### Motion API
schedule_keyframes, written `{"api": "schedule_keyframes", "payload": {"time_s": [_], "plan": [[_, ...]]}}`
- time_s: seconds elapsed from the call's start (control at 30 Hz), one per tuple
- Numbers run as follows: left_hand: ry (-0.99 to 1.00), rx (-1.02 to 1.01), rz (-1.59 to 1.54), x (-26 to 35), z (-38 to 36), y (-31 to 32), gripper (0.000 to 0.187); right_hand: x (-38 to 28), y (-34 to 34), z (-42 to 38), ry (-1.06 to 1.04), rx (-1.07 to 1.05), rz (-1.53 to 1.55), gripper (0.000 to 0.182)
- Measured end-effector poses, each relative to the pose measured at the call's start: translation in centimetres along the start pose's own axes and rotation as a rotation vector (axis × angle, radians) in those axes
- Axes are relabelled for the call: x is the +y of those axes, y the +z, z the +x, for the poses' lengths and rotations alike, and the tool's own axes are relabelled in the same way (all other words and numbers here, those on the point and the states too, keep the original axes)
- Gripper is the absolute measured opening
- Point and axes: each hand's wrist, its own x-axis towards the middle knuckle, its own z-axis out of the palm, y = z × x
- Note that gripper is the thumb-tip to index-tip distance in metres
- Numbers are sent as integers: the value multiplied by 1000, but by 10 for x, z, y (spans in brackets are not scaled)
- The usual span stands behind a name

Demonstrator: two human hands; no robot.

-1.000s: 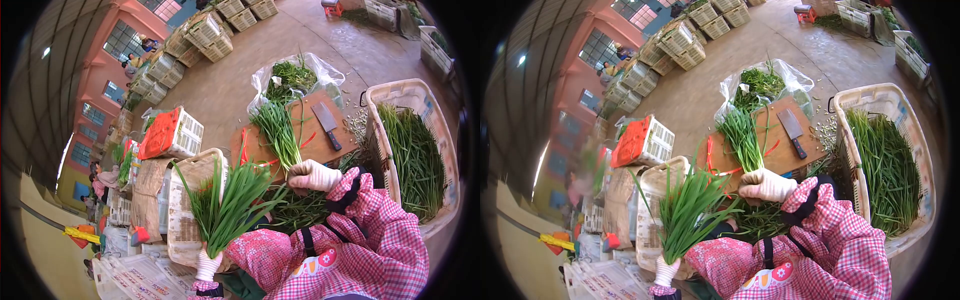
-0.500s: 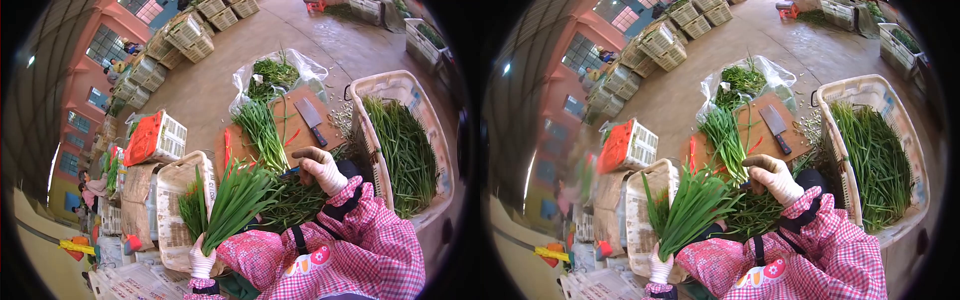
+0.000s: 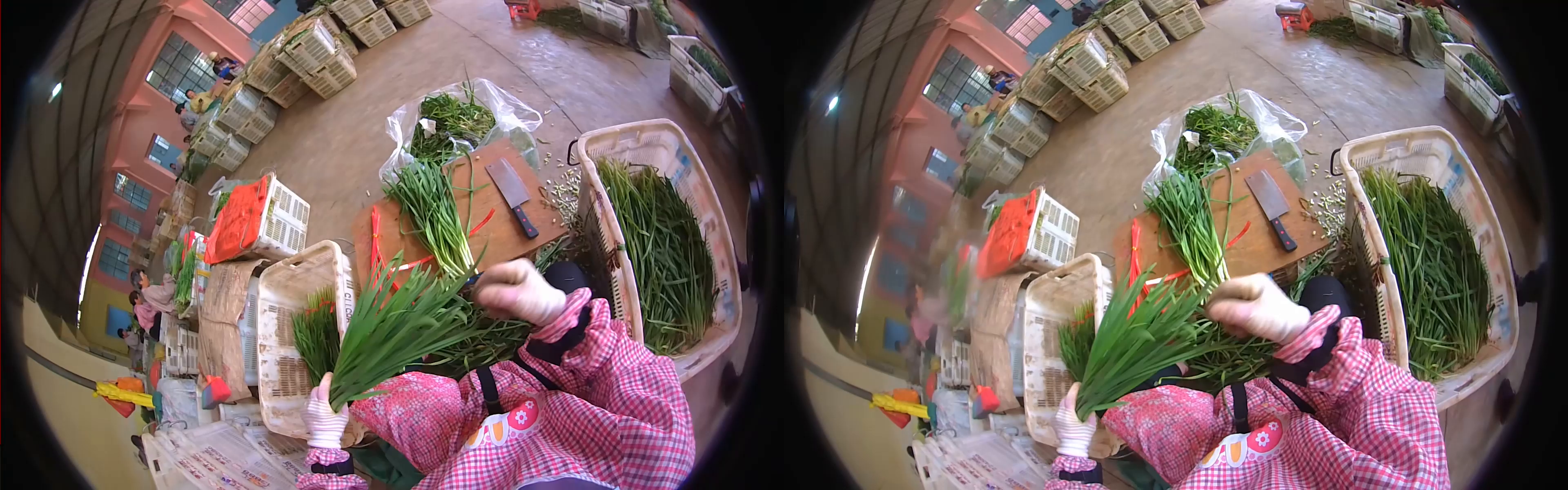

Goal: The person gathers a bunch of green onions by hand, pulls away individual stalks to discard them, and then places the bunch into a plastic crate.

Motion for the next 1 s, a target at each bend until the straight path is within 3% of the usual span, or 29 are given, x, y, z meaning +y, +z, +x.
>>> {"api": "schedule_keyframes", "payload": {"time_s": [0.03, 0.1, 0.13, 0.17, 0.27, 0.33, 0.37, 0.43, 0.5, 0.57, 0.7, 0.83, 0.9, 0.93, 0.97, 1.0], "plan": [[10, 20, 48, -3, 1, 2, 75, -4, -6, -7, 225, 132, 285, 26], [-11, 24, 73, -11, 0, 4, 76, 10, -24, -21, -66, 12, 584, 28], [-17, 21, 119, -10, 0, 2, 78, 7, -33, -31, -59, -141, 607, 30], [-24, 15, 167, -10, -1, -1, 80, -8, -46, -35, 38, -322, 484, 34], [0, 11, 211, -5, 2, -9, 86, -40, -32, -32, 90, -338, 333, 42], [5, 4, 262, -4, 5, -10, 87, -48, -23, -19, -263, -322, -146, 49], [5, 4, 258, -4, 4, -9, 87, -49, -18, -16, -260, -322, -149, 49], [59, 47, 290, -5, 3, -8, 84, -48, -6, -10, -476, -231, -800, 53], [95, 68, 292, -4, 2, -10, 81, -41, 14, -7, -484, -205, -963, 49], [133, 91, 296, -6, 1, -12, 79, -36, 29, -2, -347, -271, -1215, 34], [177, 143, 284, -5, -3, -16, 76, -15, 35, 0, -353, -364, -1256, 23], [202, 173, 287, -5, -5, -17, 76, -6, 34, -7, -430, -307, -1195, 25], [187, 153, 290, -7, -5, -17, 77, -7, 29, -11, -546, -262, -844, 14], [171, 133, 293, -9, -5, -16, 77, -9, 25, -13, -506, -277, -518, 8], [165, 135, 290, -11, -6, -14, 77, -22, 17, -19, -281, -358, -164, 14], [159, 141, 284, -13, -7, -13, 78, -22, 7, -23, -221, -417, 65, 17]]}}
